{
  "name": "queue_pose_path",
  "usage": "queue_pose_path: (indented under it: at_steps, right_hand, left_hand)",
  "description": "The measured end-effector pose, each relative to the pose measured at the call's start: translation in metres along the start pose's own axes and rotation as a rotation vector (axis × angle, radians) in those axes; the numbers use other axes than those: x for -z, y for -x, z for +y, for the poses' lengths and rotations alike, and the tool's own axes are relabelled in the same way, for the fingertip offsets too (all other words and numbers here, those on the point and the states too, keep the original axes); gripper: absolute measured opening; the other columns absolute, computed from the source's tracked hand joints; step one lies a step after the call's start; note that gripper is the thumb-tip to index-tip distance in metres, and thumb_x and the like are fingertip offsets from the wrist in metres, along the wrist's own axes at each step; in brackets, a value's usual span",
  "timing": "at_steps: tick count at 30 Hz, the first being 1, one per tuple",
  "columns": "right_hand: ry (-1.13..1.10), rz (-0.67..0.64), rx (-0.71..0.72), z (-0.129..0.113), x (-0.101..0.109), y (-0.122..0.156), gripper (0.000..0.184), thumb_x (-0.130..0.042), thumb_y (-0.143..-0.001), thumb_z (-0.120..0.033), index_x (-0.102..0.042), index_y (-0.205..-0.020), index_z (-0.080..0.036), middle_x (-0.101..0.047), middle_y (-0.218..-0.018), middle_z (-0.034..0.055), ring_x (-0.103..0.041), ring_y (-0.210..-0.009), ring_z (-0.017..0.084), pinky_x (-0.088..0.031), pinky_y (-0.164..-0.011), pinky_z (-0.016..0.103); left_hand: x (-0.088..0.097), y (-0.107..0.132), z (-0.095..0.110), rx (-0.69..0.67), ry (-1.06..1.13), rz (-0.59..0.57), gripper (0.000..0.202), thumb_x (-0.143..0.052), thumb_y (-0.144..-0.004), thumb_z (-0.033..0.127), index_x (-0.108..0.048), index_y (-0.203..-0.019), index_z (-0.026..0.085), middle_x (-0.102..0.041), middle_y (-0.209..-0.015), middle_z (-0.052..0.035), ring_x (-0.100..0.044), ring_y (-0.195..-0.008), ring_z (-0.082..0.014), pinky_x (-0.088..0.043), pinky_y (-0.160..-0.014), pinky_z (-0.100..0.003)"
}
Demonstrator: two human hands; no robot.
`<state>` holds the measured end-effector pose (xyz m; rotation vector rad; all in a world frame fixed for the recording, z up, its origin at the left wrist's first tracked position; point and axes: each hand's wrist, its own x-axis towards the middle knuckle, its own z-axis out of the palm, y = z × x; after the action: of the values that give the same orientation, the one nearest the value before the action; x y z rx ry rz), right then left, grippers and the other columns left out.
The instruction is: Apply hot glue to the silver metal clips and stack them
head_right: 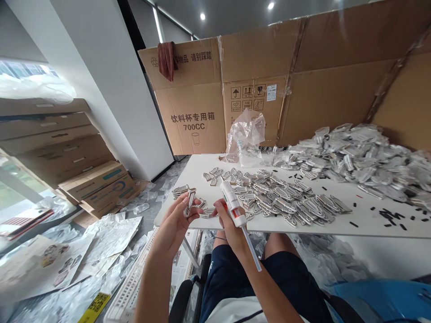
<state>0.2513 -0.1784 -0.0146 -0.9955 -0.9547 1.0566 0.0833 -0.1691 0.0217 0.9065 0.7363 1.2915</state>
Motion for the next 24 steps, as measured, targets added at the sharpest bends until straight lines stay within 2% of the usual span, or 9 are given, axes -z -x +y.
queue_pose_path:
  at_steps: [4,7,9,11,13,16,21,24]
  right_hand:
    - [-0.023,0.039,-0.011,0.001,0.001,-0.002,0.044,-0.078,-0.088,-0.063,-0.069,-0.086,-0.019,-0.068,-0.071,0.0006,-0.038,-0.052,0.008,-0.030,-0.051,0.026]
    - [-0.024,0.044,0.002,0.001,0.002,-0.004,0.041,-0.076,-0.090,-0.060,-0.070,-0.087,-0.019,-0.068,-0.071,0.0005,-0.038,-0.051,0.008,-0.031,-0.051,0.027]
    - [-0.023,0.049,0.010,0.002,0.003,-0.006,0.041,-0.075,-0.091,-0.060,-0.071,-0.087,-0.019,-0.067,-0.070,0.0007,-0.038,-0.051,0.008,-0.031,-0.051,0.027]
    - [-0.028,0.055,0.013,0.003,0.004,-0.007,0.042,-0.075,-0.091,-0.061,-0.070,-0.086,-0.019,-0.066,-0.069,0.0006,-0.037,-0.051,0.008,-0.029,-0.050,0.027]
    - [-0.036,0.052,0.021,0.005,0.006,-0.009,0.042,-0.075,-0.091,-0.061,-0.070,-0.088,-0.019,-0.066,-0.070,0.0001,-0.037,-0.050,0.008,-0.028,-0.050,0.027]
    - [-0.050,0.043,0.039,0.007,0.008,-0.011,0.040,-0.075,-0.093,-0.060,-0.070,-0.090,-0.020,-0.067,-0.072,-0.0007,-0.038,-0.049,0.007,-0.029,-0.050,0.027]
    - [-0.053,0.050,0.028,0.007,0.011,-0.011,0.039,-0.075,-0.094,-0.058,-0.070,-0.089,-0.019,-0.065,-0.072,-0.0025,-0.038,-0.048,0.006,-0.029,-0.052,0.027]
    - [-0.057,0.051,0.029,0.006,0.012,-0.012,0.039,-0.075,-0.094,-0.058,-0.070,-0.090,-0.019,-0.066,-0.073,-0.0026,-0.039,-0.048,0.006,-0.029,-0.051,0.027]
  left_hand:
    - [0.002,-0.001,0.000,-0.013,-0.028,0.007,0.039,-0.083,-0.094,0.047,-0.072,-0.118,0.018,-0.081,-0.107,-0.0086,-0.078,-0.088,-0.0180,-0.059,-0.081,-0.028]
    - [0.009,-0.005,-0.003,-0.079,-0.185,0.072,0.042,-0.080,-0.096,0.051,-0.074,-0.120,0.017,-0.083,-0.112,-0.0117,-0.078,-0.098,-0.0211,-0.060,-0.089,-0.032]
    - [0.016,-0.011,-0.008,-0.180,-0.399,0.164,0.042,-0.080,-0.095,0.051,-0.075,-0.122,0.019,-0.083,-0.114,-0.0113,-0.077,-0.107,-0.0250,-0.059,-0.097,-0.037]
    - [0.024,-0.020,-0.016,-0.338,-0.726,0.244,0.037,-0.077,-0.098,0.049,-0.075,-0.122,0.021,-0.082,-0.116,-0.0104,-0.076,-0.113,-0.0279,-0.058,-0.100,-0.041]
    - [0.031,-0.029,-0.025,-0.490,-1.030,0.263,0.028,-0.070,-0.103,0.042,-0.075,-0.122,0.023,-0.079,-0.120,-0.0101,-0.072,-0.117,-0.0293,-0.056,-0.101,-0.045]
    - [0.037,-0.040,-0.039,-0.580,-1.247,0.192,0.022,-0.066,-0.105,0.031,-0.075,-0.123,0.025,-0.075,-0.121,-0.0097,-0.067,-0.120,-0.0311,-0.051,-0.106,-0.049]
    - [0.038,-0.047,-0.059,-0.558,-1.433,0.009,0.020,-0.073,-0.101,0.024,-0.078,-0.119,0.028,-0.074,-0.114,-0.0072,-0.065,-0.114,-0.0315,-0.046,-0.102,-0.050]
    - [0.038,-0.050,-0.066,-0.532,-1.504,-0.055,0.020,-0.073,-0.101,0.023,-0.078,-0.120,0.027,-0.073,-0.114,-0.0073,-0.065,-0.113,-0.0310,-0.046,-0.099,-0.048]
